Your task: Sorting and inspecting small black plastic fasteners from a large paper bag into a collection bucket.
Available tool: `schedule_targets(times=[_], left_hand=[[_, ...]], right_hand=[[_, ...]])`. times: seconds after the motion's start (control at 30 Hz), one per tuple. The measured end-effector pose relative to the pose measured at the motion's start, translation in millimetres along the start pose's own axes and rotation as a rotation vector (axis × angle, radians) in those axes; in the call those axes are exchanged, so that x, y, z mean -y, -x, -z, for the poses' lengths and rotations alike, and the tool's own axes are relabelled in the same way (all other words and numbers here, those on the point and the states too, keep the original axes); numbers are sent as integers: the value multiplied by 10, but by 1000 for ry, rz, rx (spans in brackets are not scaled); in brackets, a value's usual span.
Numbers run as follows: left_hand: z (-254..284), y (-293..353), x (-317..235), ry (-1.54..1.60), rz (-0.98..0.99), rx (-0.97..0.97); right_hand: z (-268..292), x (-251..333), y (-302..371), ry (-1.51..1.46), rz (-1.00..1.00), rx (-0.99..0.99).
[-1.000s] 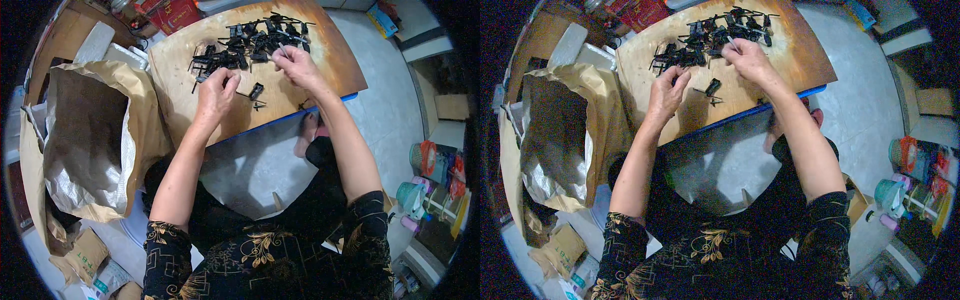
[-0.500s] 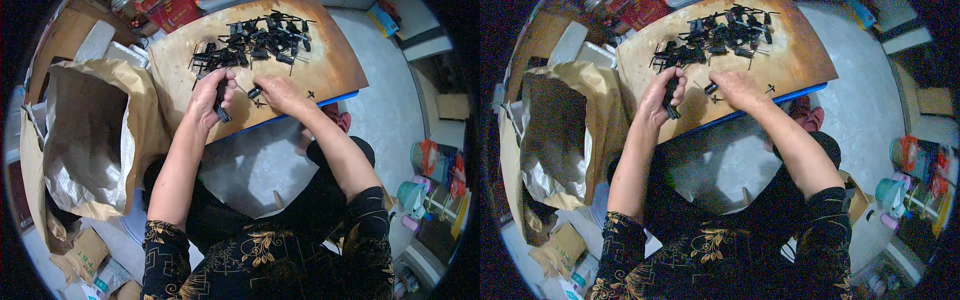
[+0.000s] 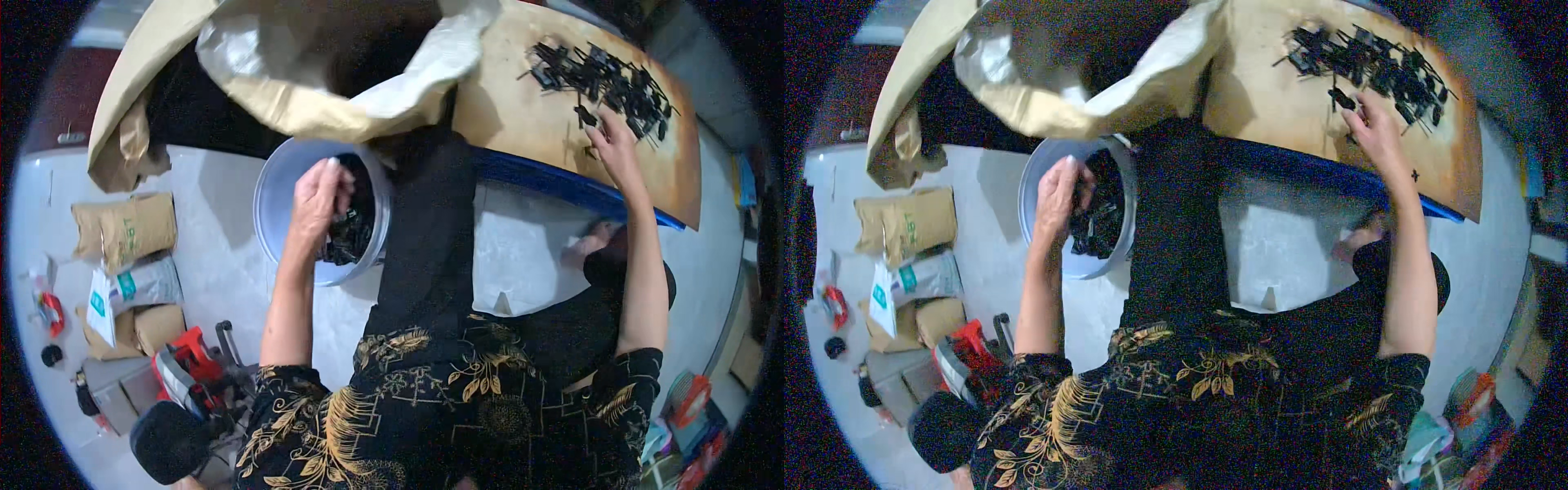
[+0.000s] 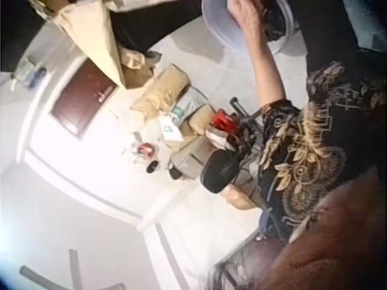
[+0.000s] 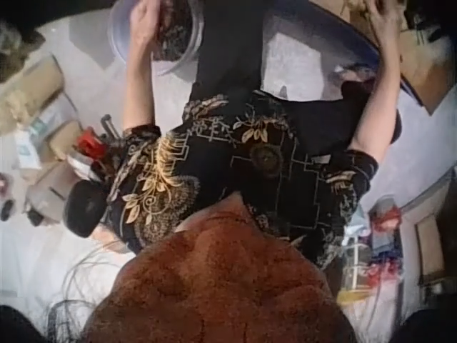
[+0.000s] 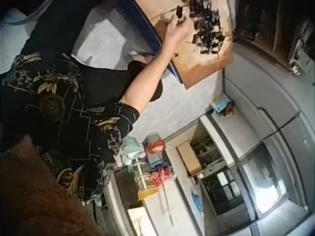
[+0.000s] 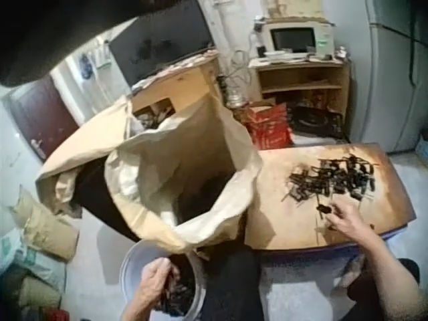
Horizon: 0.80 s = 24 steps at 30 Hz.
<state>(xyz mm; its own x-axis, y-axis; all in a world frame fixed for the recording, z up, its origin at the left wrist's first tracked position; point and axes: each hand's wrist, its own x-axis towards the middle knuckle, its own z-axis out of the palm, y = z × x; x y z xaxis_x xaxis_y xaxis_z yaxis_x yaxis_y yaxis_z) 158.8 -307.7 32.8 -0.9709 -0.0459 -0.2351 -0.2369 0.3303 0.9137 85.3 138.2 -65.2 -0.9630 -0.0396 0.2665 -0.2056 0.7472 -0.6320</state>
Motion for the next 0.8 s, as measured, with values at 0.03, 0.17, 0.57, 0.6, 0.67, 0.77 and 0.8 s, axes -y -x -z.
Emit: schedule_targets(times=[0.03,0.17,0.57,0.6,0.67,0.77,0.8], left_hand=[[178,68,142,-47,-14,-60],[690,177,678,-208,9,-151],[-1114,527,-109,576,0,677],[-1288,496,-61,641,44,732],[-1495,449,50,788,57,871],[-1623,472,204,853,145,974],[-1628,499,227,863,191,997]], right_hand=[[1,55,26,-78,-52,20],[-30,521,209,-293,-256,125],[118,1966,1060,-433,-54,266],[134,1950,1146,-406,-5,267],[161,1930,1315,-370,-29,241],[208,1818,1463,-322,-58,321],[200,1785,1515,-297,-80,354]])
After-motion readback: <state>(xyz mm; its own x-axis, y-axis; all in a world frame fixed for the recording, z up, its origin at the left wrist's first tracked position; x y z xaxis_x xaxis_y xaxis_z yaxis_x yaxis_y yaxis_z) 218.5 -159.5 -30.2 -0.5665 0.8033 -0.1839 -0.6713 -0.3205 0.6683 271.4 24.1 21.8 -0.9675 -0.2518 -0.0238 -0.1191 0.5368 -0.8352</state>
